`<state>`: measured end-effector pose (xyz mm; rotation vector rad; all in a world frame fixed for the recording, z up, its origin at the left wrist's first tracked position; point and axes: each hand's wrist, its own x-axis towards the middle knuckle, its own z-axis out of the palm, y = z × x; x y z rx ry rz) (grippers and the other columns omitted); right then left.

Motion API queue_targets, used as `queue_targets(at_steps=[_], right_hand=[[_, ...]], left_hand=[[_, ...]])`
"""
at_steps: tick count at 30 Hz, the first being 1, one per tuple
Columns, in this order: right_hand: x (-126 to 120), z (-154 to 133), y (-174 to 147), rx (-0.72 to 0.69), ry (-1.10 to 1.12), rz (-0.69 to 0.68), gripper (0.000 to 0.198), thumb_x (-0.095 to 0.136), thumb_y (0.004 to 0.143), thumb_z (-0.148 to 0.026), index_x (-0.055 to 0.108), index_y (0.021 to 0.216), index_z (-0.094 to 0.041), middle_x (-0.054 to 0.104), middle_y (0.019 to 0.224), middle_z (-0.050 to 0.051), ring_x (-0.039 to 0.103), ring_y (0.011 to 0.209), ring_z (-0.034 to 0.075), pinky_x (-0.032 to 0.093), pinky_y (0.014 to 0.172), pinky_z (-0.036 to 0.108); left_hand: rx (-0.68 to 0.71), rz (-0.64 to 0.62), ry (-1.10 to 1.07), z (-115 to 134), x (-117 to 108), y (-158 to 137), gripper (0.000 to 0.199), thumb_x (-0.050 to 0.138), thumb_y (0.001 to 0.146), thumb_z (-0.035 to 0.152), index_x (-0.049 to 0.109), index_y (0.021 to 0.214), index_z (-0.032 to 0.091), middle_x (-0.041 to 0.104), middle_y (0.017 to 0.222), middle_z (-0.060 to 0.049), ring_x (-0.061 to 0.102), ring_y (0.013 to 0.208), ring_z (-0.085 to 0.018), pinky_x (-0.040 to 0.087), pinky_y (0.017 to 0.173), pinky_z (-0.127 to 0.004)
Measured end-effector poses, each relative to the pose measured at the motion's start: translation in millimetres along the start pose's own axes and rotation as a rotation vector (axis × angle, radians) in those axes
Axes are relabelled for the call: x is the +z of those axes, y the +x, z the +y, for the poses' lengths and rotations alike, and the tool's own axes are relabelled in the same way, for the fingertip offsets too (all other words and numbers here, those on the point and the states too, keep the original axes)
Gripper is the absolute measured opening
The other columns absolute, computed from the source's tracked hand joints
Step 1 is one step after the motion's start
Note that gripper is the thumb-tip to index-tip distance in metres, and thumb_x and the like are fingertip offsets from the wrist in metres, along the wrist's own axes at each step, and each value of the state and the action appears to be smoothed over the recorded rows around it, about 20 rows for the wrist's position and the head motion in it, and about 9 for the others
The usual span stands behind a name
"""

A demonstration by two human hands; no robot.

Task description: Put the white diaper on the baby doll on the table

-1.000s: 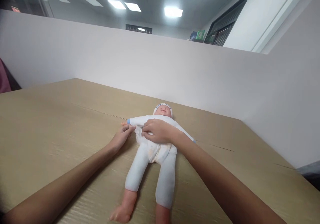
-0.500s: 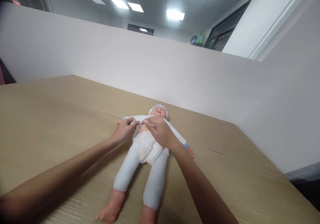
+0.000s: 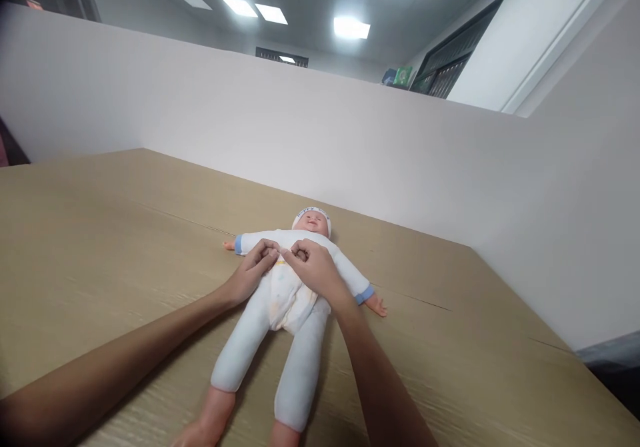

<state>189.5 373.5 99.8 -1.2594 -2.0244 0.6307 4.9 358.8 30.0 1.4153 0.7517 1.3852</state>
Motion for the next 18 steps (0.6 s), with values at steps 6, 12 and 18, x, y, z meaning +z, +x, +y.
queue_targets(at_steps=[6,12,18], right_hand=[[-4.8,-1.1,-1.2,0.002,-0.004,-0.037,0.035,0.062,0.096,-0.045,0.053,0.07,-0.024,0.045,0.069,-0.005,0.042,0.068,0.016,0.031,0.065,0.031],[-5.8,4.3,-1.7,0.01,0.003,0.003,0.025,0.066,0.089,-0.037,0.048,0.076,-0.025,0.048,0.071,-0.007,0.043,0.067,0.015,0.034,0.065,0.03],[-3.4,5.4,-5.3,-0.056,-0.009,0.134,0.011,0.062,0.091,-0.033,0.054,0.092,-0.026,0.056,0.079,-0.003,0.051,0.069,0.018,0.043,0.069,0.033]], left_hand=[[-0.014,0.02,0.05,-7.8,-5.2,-2.8,0.043,0.068,0.099,0.061,0.06,0.117,0.022,0.051,0.088,0.003,0.047,0.079,-0.017,0.04,0.074,-0.028],[0.062,0.0,0.27,-12.9,-9.8,-6.2,0.03,0.046,0.111,0.047,0.058,0.124,0.022,0.056,0.097,0.0,0.051,0.084,-0.018,0.045,0.082,-0.031],[0.206,0.008,0.522,-3.7,-16.9,-3.8,0.022,0.042,0.109,0.025,0.059,0.123,0.021,0.062,0.112,-0.007,0.059,0.104,-0.023,0.047,0.096,-0.038]])
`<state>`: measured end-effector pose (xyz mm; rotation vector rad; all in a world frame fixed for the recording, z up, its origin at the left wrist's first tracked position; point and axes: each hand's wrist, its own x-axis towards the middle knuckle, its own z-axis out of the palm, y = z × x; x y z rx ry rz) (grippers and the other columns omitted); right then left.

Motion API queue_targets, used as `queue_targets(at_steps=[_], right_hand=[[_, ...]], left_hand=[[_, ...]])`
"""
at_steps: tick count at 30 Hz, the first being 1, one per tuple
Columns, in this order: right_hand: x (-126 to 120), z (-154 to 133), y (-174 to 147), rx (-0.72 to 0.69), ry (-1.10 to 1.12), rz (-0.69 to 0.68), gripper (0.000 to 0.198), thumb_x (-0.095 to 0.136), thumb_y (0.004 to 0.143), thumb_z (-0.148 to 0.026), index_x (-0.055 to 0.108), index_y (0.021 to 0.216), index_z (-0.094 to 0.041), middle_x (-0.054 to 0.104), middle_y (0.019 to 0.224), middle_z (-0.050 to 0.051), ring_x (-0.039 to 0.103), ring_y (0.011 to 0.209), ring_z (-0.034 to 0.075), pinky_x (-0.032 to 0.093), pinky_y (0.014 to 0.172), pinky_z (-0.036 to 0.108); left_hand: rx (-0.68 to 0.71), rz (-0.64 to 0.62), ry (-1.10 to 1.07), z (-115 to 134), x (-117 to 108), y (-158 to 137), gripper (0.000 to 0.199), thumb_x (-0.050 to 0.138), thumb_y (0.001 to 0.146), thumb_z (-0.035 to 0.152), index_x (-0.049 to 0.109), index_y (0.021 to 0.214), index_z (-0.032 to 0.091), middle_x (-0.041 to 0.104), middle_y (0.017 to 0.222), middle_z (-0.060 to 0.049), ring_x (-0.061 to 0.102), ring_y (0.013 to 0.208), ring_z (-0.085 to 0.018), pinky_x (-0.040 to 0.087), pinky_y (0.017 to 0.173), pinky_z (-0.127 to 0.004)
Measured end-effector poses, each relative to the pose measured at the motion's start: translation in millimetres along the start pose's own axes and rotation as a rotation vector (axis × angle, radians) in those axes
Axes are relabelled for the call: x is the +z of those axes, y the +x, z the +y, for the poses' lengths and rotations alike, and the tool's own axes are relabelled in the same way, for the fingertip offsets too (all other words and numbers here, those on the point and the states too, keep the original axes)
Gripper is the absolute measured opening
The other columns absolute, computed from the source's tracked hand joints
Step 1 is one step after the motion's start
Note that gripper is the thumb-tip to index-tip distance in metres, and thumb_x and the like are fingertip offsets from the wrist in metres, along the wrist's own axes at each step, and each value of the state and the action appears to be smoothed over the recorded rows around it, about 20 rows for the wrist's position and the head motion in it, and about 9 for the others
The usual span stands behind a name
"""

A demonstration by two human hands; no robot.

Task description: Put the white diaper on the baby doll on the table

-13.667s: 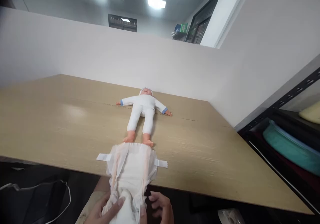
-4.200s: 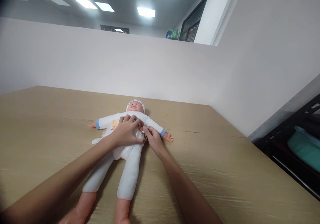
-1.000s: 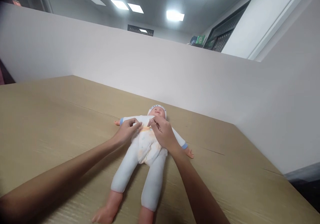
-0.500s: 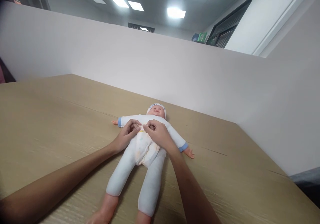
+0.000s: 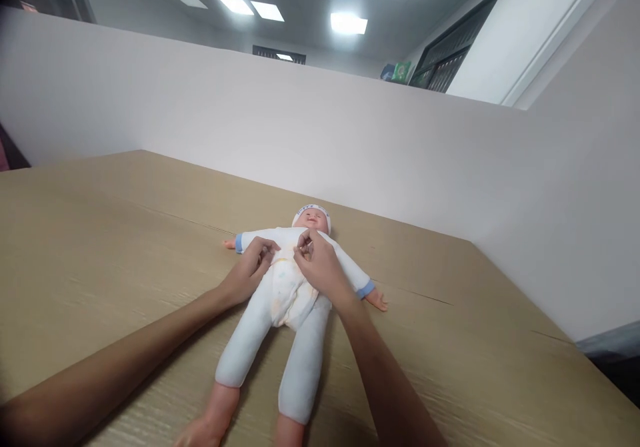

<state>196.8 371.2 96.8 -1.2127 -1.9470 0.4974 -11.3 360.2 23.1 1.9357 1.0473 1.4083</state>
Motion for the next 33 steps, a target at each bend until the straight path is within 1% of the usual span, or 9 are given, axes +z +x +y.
queue_targets(at_steps=[3,5,9,12,18,21,25,29,33], right_hand=[[-1.2,-21.4,-28.0,-0.104,-0.072,0.21,0.006,0.06,0.095,-0.03,0.057,0.097,-0.025,0.058,0.085,0.001,0.056,0.076,0.021,0.048,0.076,0.037],[-4.1,-40.5,-60.7,-0.122,-0.045,0.208,0.008,0.062,0.099,-0.032,0.057,0.102,-0.027,0.059,0.084,0.001,0.059,0.075,0.022,0.051,0.076,0.037],[-12.4,-65.4,-134.1,-0.099,0.006,-0.2,0.001,0.062,0.102,-0.03,0.063,0.101,-0.03,0.071,0.093,0.002,0.07,0.086,0.023,0.056,0.081,0.037],[-16.7,-59.9,-165.8,-0.014,-0.043,-0.313,0.005,0.061,0.102,-0.028,0.065,0.1,-0.03,0.075,0.099,0.002,0.072,0.093,0.024,0.056,0.084,0.038],[-7.0,-33.1,-159.8,0.179,-0.154,-0.07,0.015,0.061,0.102,-0.041,0.059,0.107,-0.027,0.066,0.07,-0.002,0.066,0.064,0.023,0.046,0.062,0.034],[6.1,-33.1,-154.6,0.188,-0.286,-0.018,0.016,0.06,0.104,-0.041,0.058,0.097,-0.027,0.065,0.069,-0.002,0.064,0.062,0.023,0.037,0.059,0.033],[19.0,-36.7,-158.6,0.114,-0.408,0.018,0.018,0.06,0.103,-0.032,0.059,0.086,-0.026,0.069,0.087,0.004,0.066,0.074,0.024,0.041,0.064,0.034],[22.1,-36.9,-163.2,0.124,-0.381,0.053,0.009,0.062,0.103,-0.033,0.068,0.104,-0.026,0.071,0.114,0.009,0.072,0.093,0.029,0.052,0.074,0.039],[19.0,-38.2,-163.2,0.126,-0.269,0.033,0.013,0.064,0.101,-0.029,0.068,0.113,-0.028,0.071,0.123,0.009,0.071,0.107,0.032,0.056,0.089,0.044]], left_hand=[[0.074,0.08,0.115,23.8,-11.4,-8.2,0.024,0.041,0.106,0.018,0.061,0.118,0.023,0.066,0.12,-0.009,0.059,0.114,-0.026,0.045,0.102,-0.041],[0.092,0.046,0.096,45.9,-20.6,-23.2,0.022,0.042,0.108,0.023,0.062,0.117,0.024,0.069,0.117,-0.009,0.061,0.108,-0.025,0.047,0.098,-0.041],[0.09,-0.353,0.127,76.8,-36.1,-60.9,0.017,0.051,0.109,0.034,0.067,0.109,0.026,0.074,0.106,-0.006,0.062,0.099,-0.026,0.046,0.093,-0.041],[0.012,-0.447,0.197,78.2,-38.6,-75.1,0.016,0.058,0.106,0.039,0.066,0.103,0.026,0.074,0.102,-0.004,0.06,0.099,-0.027,0.043,0.092,-0.041],[-0.052,-0.336,0.349,69.1,-17.8,-67.6,0.037,0.071,0.097,0.057,0.056,0.09,0.024,0.067,0.084,-0.002,0.058,0.082,-0.025,0.038,0.081,-0.038],[-0.064,-0.301,0.435,64.7,-8.7,-65.6,0.041,0.07,0.096,0.061,0.055,0.085,0.024,0.065,0.083,-0.004,0.056,0.081,-0.027,0.037,0.079,-0.038],[-0.015,-0.37,0.433,57.9,-8.6,-64.9,0.037,0.066,0.101,0.053,0.055,0.081,0.023,0.065,0.083,-0.003,0.057,0.086,-0.027,0.037,0.083,-0.039],[0.041,-0.384,0.375,58.5,-12.8,-62.8,0.033,0.062,0.104,0.049,0.058,0.085,0.023,0.069,0.097,-0.005,0.06,0.097,-0.027,0.039,0.089,-0.04],[0.072,-0.359,0.255,62.7,-15.1,-62.8,0.02,0.063,0.102,0.043,0.065,0.097,0.024,0.07,0.118,-0.008,0.061,0.11,-0.029,0.043,0.099,-0.043]])
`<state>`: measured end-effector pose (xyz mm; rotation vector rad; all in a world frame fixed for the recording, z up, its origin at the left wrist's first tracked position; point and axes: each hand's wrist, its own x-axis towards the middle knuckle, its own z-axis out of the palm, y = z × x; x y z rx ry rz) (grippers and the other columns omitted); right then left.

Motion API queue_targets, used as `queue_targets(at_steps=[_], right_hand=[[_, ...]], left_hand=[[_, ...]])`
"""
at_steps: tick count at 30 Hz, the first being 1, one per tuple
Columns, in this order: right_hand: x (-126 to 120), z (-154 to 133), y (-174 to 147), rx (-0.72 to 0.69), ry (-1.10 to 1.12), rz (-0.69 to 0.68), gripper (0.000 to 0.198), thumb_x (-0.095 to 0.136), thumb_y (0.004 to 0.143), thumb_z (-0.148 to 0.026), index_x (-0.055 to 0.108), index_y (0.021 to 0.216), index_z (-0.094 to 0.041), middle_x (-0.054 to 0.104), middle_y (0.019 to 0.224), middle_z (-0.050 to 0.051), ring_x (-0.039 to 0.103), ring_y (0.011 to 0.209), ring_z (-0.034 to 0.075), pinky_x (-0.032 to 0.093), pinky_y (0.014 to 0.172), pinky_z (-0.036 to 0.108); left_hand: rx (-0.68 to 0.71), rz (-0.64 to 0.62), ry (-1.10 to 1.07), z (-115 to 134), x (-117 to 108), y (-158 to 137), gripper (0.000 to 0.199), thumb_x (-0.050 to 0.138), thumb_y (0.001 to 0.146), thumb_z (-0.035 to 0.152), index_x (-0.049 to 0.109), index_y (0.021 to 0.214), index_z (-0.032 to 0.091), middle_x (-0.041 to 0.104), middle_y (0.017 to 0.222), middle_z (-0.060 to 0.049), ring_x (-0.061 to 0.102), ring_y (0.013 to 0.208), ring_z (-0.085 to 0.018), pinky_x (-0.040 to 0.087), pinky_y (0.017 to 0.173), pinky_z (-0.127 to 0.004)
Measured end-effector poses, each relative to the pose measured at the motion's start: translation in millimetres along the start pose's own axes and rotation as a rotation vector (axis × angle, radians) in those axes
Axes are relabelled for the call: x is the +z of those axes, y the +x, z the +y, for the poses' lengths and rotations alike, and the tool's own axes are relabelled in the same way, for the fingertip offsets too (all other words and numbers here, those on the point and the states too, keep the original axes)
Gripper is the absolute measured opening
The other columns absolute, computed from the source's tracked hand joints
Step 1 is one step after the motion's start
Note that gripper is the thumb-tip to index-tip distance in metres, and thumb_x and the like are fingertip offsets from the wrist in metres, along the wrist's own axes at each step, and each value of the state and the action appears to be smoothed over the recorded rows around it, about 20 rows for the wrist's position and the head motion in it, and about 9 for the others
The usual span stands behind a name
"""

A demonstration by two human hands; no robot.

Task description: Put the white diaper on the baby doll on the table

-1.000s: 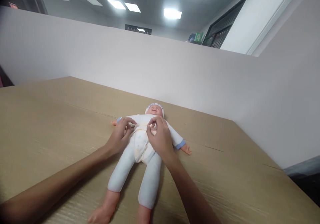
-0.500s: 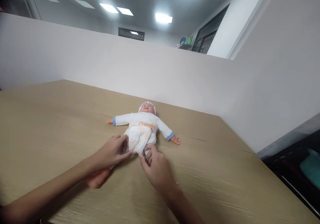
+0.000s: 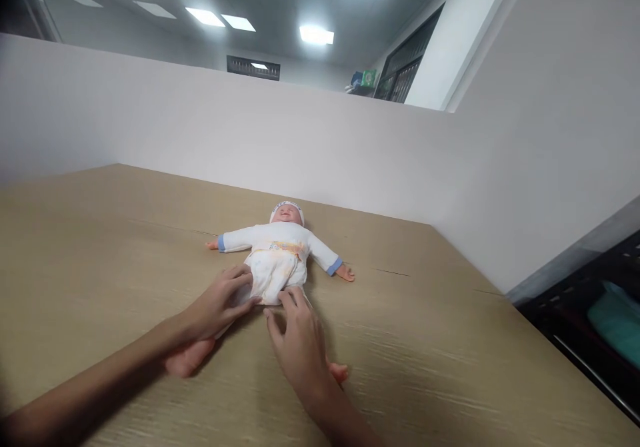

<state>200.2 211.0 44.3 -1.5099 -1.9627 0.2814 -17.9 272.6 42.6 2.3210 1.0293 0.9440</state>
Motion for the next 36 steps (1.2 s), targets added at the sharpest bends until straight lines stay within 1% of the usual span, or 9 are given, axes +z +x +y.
queue_targets(at_steps=[4,10,13,17,19,22,28,32,36], right_hand=[[-4.8,-2.4,-0.4,0.006,0.035,-0.037,0.011,0.065,0.1,-0.03,0.066,0.111,-0.027,0.075,0.119,0.009,0.071,0.108,0.032,0.055,0.088,0.042],[-5.7,-2.8,0.7,0.091,0.008,-0.067,0.029,0.071,0.097,-0.048,0.061,0.113,-0.026,0.073,0.09,0.005,0.069,0.078,0.028,0.045,0.064,0.035],[-3.8,0.5,4.8,0.15,0.111,-0.036,0.032,0.07,0.095,-0.046,0.057,0.115,-0.026,0.073,0.088,0.003,0.064,0.066,0.023,0.042,0.06,0.033],[-0.9,8.0,9.7,0.207,0.324,0.053,0.037,0.069,0.092,-0.043,0.051,0.12,-0.025,0.075,0.099,0.003,0.055,0.059,0.017,0.045,0.06,0.032],[-1.0,11.0,10.6,0.238,0.372,0.098,0.041,0.071,0.09,-0.045,0.05,0.12,-0.026,0.075,0.101,0.003,0.053,0.058,0.016,0.046,0.062,0.032],[-4.1,12.8,10.0,0.29,0.332,0.136,0.046,0.075,0.088,-0.051,0.049,0.117,-0.026,0.077,0.095,0.001,0.056,0.062,0.018,0.046,0.066,0.033],[-9.9,13.8,6.7,0.34,0.278,0.097,0.042,0.074,0.088,-0.059,0.057,0.107,-0.026,0.081,0.1,0.005,0.062,0.075,0.022,0.046,0.074,0.036],[-10.5,15.8,6.8,0.398,0.301,0.102,0.043,0.075,0.086,-0.061,0.057,0.104,-0.026,0.082,0.098,0.006,0.065,0.076,0.024,0.047,0.075,0.037],[-14.4,15.7,8.4,0.4,0.338,0.074,0.042,0.075,0.086,-0.062,0.065,0.101,-0.025,0.083,0.108,0.009,0.069,0.081,0.025,0.05,0.079,0.038]], left_hand=[[-0.017,0.003,-0.056,1.1,-1.0,-1.3,0.017,0.065,0.101,0.04,0.068,0.104,0.024,0.07,0.129,-0.009,0.059,0.12,-0.031,0.041,0.106,-0.045],[-0.056,-0.014,-0.112,3.4,-3.4,-1.5,0.019,0.066,0.1,0.043,0.067,0.099,0.024,0.072,0.115,-0.007,0.058,0.111,-0.03,0.042,0.101,-0.043],[-0.102,-0.005,-0.093,4.0,-2.4,-3.0,0.025,0.065,0.1,0.047,0.062,0.092,0.024,0.067,0.098,-0.004,0.055,0.1,-0.028,0.042,0.093,-0.04],[-0.155,0.007,-0.086,1.1,0.8,-4.2,0.027,0.066,0.098,0.048,0.058,0.09,0.023,0.06,0.094,-0.003,0.052,0.097,-0.026,0.041,0.091,-0.04],[-0.175,0.019,-0.107,-0.8,1.9,-4.2,0.028,0.068,0.097,0.048,0.056,0.09,0.023,0.059,0.093,-0.002,0.052,0.095,-0.026,0.041,0.09,-0.04],[-0.219,0.069,-0.208,-2.8,3.2,-5.0,0.03,0.072,0.094,0.048,0.055,0.098,0.024,0.059,0.098,-0.001,0.052,0.094,-0.024,0.042,0.086,-0.037],[-0.307,0.182,-0.506,-9.1,12.5,-11.3,0.049,0.081,0.088,0.046,0.045,0.114,0.025,0.059,0.113,-0.003,0.06,0.103,-0.022,0.049,0.091,-0.035],[-0.397,0.212,-0.491,-12.8,20.2,-15.1,0.058,0.085,0.084,0.052,0.049,0.12,0.025,0.067,0.115,-0.005,0.066,0.106,-0.025,0.05,0.095,-0.039],[-0.424,0.232,-0.45,-4.8,18.7,-14.3,0.047,0.081,0.086,0.056,0.059,0.111,0.023,0.071,0.114,-0.005,0.068,0.107,-0.026,0.05,0.097,-0.04]])
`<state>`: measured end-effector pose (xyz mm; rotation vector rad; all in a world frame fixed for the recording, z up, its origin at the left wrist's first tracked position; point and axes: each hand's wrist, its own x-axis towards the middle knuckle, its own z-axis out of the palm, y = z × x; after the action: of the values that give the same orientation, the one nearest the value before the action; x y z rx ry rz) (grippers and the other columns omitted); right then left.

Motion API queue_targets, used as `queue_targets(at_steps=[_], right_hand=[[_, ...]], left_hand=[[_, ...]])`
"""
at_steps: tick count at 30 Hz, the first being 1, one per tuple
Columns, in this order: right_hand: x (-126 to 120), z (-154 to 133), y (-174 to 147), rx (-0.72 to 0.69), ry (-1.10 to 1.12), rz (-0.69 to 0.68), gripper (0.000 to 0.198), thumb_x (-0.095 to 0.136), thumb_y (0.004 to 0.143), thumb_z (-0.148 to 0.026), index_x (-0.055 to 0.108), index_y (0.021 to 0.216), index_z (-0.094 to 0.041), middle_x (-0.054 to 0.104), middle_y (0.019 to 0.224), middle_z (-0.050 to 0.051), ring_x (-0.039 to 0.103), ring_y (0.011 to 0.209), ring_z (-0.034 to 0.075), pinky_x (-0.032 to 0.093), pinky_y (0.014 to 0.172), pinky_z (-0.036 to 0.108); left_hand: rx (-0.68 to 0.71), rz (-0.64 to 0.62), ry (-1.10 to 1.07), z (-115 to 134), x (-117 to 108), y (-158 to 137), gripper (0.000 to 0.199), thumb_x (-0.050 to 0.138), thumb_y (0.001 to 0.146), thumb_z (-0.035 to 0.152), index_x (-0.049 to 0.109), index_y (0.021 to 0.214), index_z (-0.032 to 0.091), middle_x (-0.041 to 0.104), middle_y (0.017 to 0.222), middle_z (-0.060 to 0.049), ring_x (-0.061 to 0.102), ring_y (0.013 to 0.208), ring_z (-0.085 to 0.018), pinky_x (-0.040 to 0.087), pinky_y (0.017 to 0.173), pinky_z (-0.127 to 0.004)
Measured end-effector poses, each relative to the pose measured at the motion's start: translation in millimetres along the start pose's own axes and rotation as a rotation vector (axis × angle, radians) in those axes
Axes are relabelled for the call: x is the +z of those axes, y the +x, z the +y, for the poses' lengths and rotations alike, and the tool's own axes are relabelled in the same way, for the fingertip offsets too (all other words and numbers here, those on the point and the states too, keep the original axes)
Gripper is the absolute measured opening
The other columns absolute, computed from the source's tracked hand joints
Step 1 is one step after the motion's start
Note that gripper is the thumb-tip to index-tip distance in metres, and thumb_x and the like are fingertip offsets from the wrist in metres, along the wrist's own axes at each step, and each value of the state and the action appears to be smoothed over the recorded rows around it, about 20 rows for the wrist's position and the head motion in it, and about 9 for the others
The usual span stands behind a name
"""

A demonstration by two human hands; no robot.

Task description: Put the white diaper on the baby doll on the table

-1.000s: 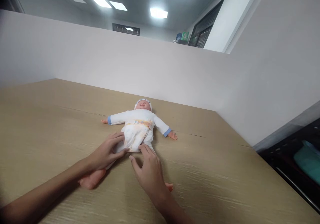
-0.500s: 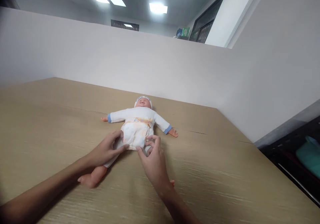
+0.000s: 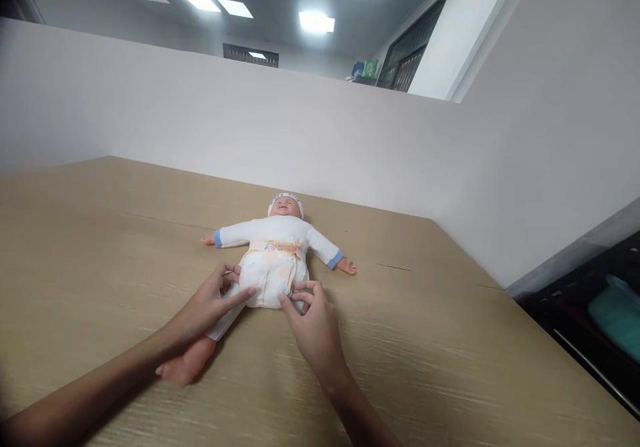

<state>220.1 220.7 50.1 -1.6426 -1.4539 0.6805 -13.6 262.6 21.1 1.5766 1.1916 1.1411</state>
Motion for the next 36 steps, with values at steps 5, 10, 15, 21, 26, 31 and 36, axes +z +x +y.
queue_targets(at_steps=[5,10,15,21,26,31,36], right_hand=[[-2.5,-1.7,1.0,-0.053,-0.018,-0.054,0.037,0.073,0.089,-0.061,0.076,0.098,-0.025,0.084,0.095,0.007,0.065,0.077,0.025,0.048,0.076,0.038],[-0.8,4.9,3.5,-0.117,-0.108,-0.065,0.039,0.069,0.09,-0.059,0.083,0.103,-0.026,0.081,0.094,0.006,0.057,0.077,0.025,0.044,0.075,0.038],[1.1,10.2,5.1,-0.102,-0.066,-0.103,0.039,0.069,0.09,-0.06,0.079,0.101,-0.025,0.075,0.089,0.004,0.052,0.078,0.023,0.04,0.072,0.034],[0.3,2.8,5.4,-0.082,0.065,-0.143,0.036,0.069,0.091,-0.059,0.073,0.095,-0.023,0.071,0.082,0.001,0.045,0.068,0.018,0.037,0.064,0.031],[1.9,-2.0,5.2,-0.041,0.176,-0.205,0.037,0.072,0.089,-0.058,0.074,0.089,-0.021,0.072,0.082,0.003,0.056,0.072,0.02,0.044,0.069,0.032],[10.0,0.9,5.4,-0.03,0.344,-0.24,0.04,0.078,0.088,-0.061,0.073,0.092,-0.022,0.078,0.095,0.005,0.068,0.088,0.024,0.053,0.083,0.035],[12.7,4.5,7.5,0.036,0.464,-0.232,0.047,0.084,0.08,-0.065,0.073,0.094,-0.023,0.08,0.097,0.006,0.073,0.093,0.027,0.057,0.086,0.038]], left_hand=[[-0.009,-0.074,-0.01,15.7,-3.6,2.1,0.038,0.077,0.089,0.056,0.068,0.101,0.021,0.074,0.102,-0.004,0.068,0.099,-0.026,0.05,0.09,-0.038],[-0.138,-0.16,-0.222,9.6,-7.9,8.6,0.043,0.084,0.083,0.057,0.071,0.098,0.019,0.076,0.097,-0.005,0.07,0.092,-0.025,0.051,0.084,-0.035],[-0.295,-0.144,-0.424,-0.4,-6.4,9.8,0.059,0.093,0.073,0.056,0.065,0.111,0.021,0.077,0.099,-0.005,0.072,0.086,-0.023,0.052,0.077,-0.033],[-0.154,-0.111,-0.234,2.7,-4.8,9.4,0.048,0.088,0.079,0.06,0.073,0.099,0.019,0.077,0.097,-0.006,0.069,0.09,-0.024,0.05,0.08,-0.033],[-0.128,-0.206,-0.165,3.8,-11.5,13.5,0.047,0.083,0.084,0.063,0.078,0.093,0.017,0.078,0.094,-0.007,0.068,0.087,-0.025,0.048,0.077,-0.033],[-0.288,-0.338,-0.466,-2.2,-19.4,21.0,0.051,0.088,0.081,0.061,0.078,0.104,0.017,0.083,0.106,-0.011,0.073,0.092,-0.027,0.055,0.082,-0.034],[-0.335,-0.333,-0.557,-2.3,-22.0,23.7,0.048,0.084,0.086,0.063,0.078,0.098,0.016,0.082,0.095,-0.01,0.07,0.079,-0.021,0.052,0.072,-0.03]])
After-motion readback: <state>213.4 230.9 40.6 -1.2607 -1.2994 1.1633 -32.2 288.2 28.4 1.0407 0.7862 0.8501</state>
